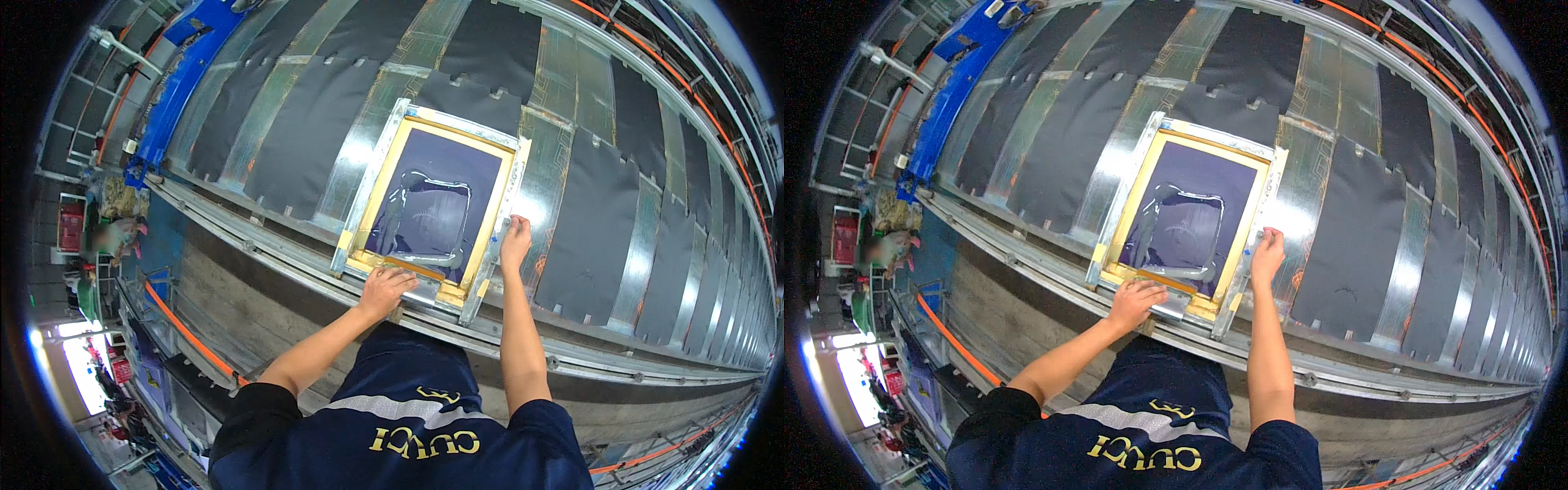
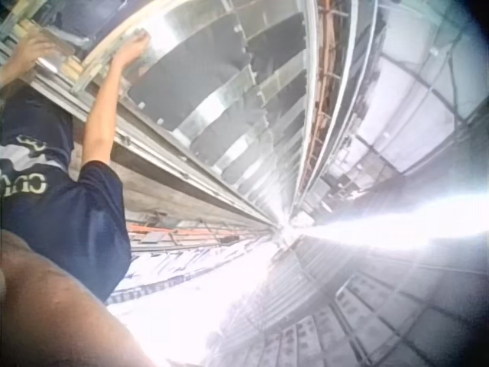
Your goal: The person prepares a screen printing frame with purple ink, pours a liquid onto the squeegee, and then pulls the squeegee across the screen to print a design onto a dark fabric on a conveyor belt.
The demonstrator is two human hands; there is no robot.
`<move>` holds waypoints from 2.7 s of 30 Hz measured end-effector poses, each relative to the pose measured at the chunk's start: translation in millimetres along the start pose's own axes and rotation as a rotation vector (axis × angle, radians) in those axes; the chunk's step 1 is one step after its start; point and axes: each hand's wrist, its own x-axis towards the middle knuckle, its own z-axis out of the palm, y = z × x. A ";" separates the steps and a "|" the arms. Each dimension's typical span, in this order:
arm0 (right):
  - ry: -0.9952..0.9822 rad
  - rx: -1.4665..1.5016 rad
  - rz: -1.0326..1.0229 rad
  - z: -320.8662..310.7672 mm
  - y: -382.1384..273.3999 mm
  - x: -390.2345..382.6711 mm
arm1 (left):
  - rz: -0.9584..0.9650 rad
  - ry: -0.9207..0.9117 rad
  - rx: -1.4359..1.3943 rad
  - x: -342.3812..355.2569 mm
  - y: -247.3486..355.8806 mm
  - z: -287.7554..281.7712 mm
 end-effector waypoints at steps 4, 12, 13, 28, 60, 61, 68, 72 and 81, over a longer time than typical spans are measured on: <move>0.017 -0.016 -0.057 1.7 7.5 1.0 | -0.094 0.034 -0.003 74.2 -29.9 11.0; 0.000 -0.018 -0.032 3.5 4.4 -2.7 | -0.201 0.031 0.044 214.9 -64.7 -8.4; -0.001 -0.015 -0.039 3.6 7.0 -1.9 | -0.196 0.042 0.042 200.1 -60.7 -1.7; -0.037 0.007 0.009 2.6 3.6 -0.7 | -0.184 0.032 0.104 215.9 -64.6 -2.2; -0.011 0.056 -0.086 365.9 -224.0 -173.1 | -0.177 0.059 -0.016 -97.9 -391.9 -194.9; -0.001 0.062 -0.095 371.4 -223.7 -173.8 | -0.190 0.043 -0.020 -107.1 -393.8 -194.2; 0.023 -0.020 -0.026 392.7 -209.3 -172.1 | -0.030 0.057 0.057 -120.0 -424.6 -173.4; 0.036 -0.016 -0.054 390.7 -205.0 -173.7 | -0.155 0.033 0.032 -11.8 -456.3 -185.9; -0.009 -0.019 0.024 388.6 -210.0 -173.0 | -0.105 0.114 0.082 34.0 -470.2 -178.9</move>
